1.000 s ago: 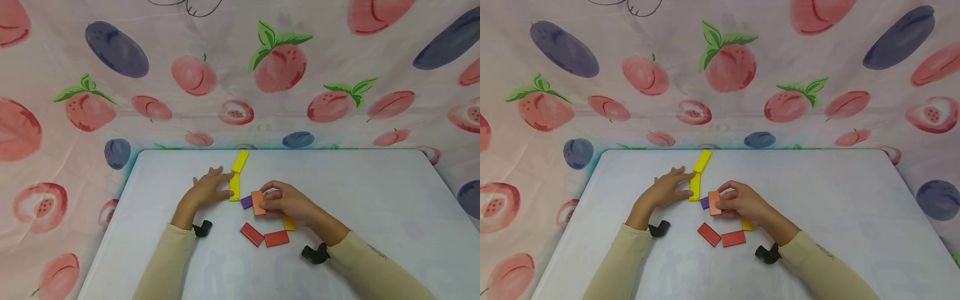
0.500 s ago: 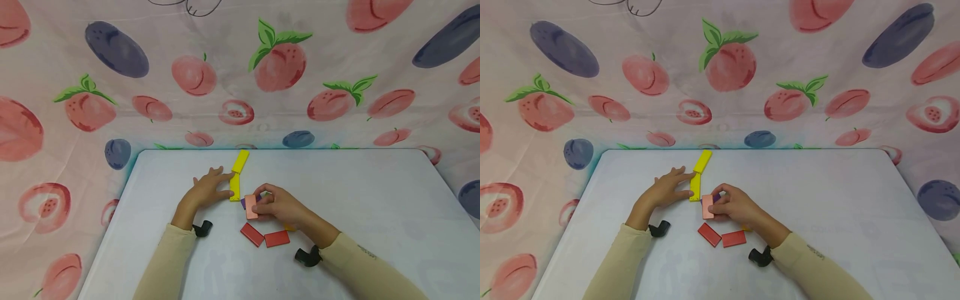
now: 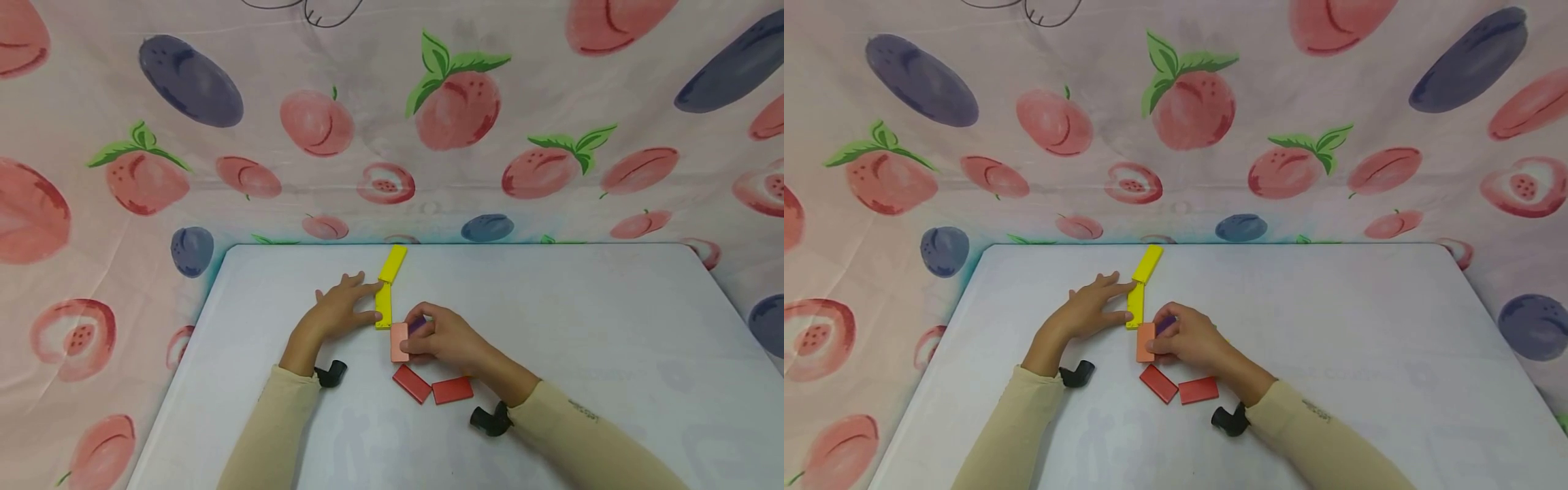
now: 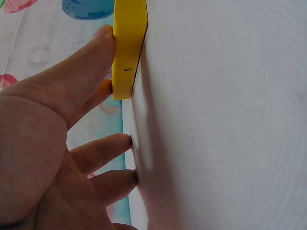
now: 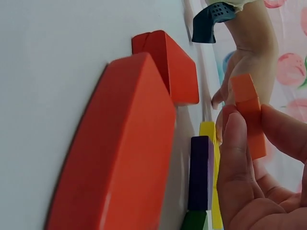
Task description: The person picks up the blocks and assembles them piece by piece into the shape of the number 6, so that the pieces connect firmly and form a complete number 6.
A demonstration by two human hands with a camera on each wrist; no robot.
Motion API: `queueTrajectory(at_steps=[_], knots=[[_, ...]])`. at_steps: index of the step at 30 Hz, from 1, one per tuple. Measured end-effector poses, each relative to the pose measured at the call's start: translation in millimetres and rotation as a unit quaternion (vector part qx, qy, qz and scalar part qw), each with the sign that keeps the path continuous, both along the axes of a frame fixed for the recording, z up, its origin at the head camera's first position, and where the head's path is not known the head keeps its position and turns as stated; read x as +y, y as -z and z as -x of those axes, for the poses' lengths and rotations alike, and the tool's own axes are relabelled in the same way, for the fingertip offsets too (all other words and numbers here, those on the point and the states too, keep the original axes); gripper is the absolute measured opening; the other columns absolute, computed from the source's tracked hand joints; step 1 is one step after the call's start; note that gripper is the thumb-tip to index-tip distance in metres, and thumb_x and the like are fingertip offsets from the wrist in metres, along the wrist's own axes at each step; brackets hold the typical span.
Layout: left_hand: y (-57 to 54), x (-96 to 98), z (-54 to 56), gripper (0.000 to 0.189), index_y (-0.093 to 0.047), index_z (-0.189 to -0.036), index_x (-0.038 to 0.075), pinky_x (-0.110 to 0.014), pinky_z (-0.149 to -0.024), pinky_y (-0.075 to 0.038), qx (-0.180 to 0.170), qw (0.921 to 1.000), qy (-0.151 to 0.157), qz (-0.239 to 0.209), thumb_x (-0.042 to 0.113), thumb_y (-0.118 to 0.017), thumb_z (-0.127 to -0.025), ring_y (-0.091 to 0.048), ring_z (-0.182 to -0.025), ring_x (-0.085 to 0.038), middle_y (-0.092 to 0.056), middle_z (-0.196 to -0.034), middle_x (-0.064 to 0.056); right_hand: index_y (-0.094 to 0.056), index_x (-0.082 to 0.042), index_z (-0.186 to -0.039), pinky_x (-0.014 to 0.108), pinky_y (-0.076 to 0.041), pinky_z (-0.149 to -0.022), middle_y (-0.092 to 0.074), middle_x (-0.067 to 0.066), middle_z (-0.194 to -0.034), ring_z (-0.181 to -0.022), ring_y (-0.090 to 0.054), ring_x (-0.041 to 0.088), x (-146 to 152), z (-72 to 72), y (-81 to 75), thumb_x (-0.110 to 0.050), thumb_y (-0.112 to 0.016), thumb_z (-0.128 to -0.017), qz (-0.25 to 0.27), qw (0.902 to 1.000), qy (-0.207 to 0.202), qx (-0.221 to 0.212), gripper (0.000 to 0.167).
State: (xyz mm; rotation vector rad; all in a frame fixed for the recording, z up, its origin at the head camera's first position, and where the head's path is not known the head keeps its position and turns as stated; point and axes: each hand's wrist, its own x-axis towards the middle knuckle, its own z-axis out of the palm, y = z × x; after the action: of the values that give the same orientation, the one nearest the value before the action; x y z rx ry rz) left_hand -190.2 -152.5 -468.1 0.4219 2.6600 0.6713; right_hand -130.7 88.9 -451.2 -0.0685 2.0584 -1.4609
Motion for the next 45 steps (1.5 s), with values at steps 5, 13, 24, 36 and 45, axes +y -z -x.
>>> queueTrajectory(at_steps=[5, 13, 24, 36, 45], knots=[[-0.5, -0.2, 0.3, 0.066, -0.048, -0.153, 0.035, -0.084, -0.112, -0.005, -0.001, 1.0, 0.001, -0.001, 0.048, -0.072, -0.092, -0.015, -0.158, -0.042, -0.028, -0.169, -0.01, -0.06, -0.013, -0.118, 0.031, -0.063, -0.075, -0.076, 0.004, -0.087, -0.077, -0.075, 0.02, -7, -0.6, -1.4, -0.02, -0.083, -0.086, -0.026, 0.9994, -0.005, 0.024, 0.04], [0.1, 0.1, 1.2, 0.066, -0.048, -0.153, 0.036, -0.084, -0.112, -0.005, -0.003, 1.0, -0.001, 0.004, 0.048, -0.072, -0.092, -0.015, -0.158, -0.042, -0.027, -0.169, -0.009, -0.06, -0.016, -0.116, 0.029, -0.06, -0.072, -0.075, 0.0, -0.082, -0.072, -0.073, 0.017, -15, 0.5, -2.1, -0.022, -0.084, -0.085, -0.076, 0.9958, -0.009, 0.05, 0.04], [-1.1, 1.1, 1.7, 0.066, -0.048, -0.153, 0.035, -0.084, -0.111, -0.005, -0.005, 1.0, -0.001, 0.006, 0.047, -0.072, -0.092, -0.015, -0.157, -0.043, -0.028, -0.169, -0.011, -0.064, -0.019, -0.112, 0.029, -0.05, -0.067, -0.07, -0.007, -0.074, -0.076, -0.063, 0.015, -23, -0.2, 0.1, -0.027, -0.086, -0.083, -0.155, 0.9805, -0.025, 0.119, 0.037], [-4.8, 1.8, 0.2, 0.066, -0.048, -0.153, 0.034, -0.084, -0.111, -0.005, -0.009, 0.9999, -0.003, 0.007, 0.047, -0.072, -0.092, -0.016, -0.157, -0.043, -0.028, -0.169, -0.011, -0.066, -0.018, -0.111, 0.027, -0.054, -0.067, -0.068, -0.008, -0.08, -0.075, -0.063, 0.011, -29, -1.7, 4.9, -0.025, -0.086, -0.082, -0.184, 0.9704, -0.043, 0.15, 0.037], [-4.1, 1.7, 0.3, 0.067, -0.048, -0.153, 0.035, -0.084, -0.111, -0.006, -0.005, 1.0, -0.002, 0.008, 0.048, -0.072, -0.092, -0.016, -0.157, -0.043, -0.029, -0.168, -0.011, -0.069, -0.018, -0.117, 0.027, -0.052, -0.063, -0.067, -0.01, -0.074, -0.069, -0.063, 0.008, -31, -3.3, 6.8, -0.024, -0.084, -0.084, -0.201, 0.963, -0.054, 0.172, 0.037]])
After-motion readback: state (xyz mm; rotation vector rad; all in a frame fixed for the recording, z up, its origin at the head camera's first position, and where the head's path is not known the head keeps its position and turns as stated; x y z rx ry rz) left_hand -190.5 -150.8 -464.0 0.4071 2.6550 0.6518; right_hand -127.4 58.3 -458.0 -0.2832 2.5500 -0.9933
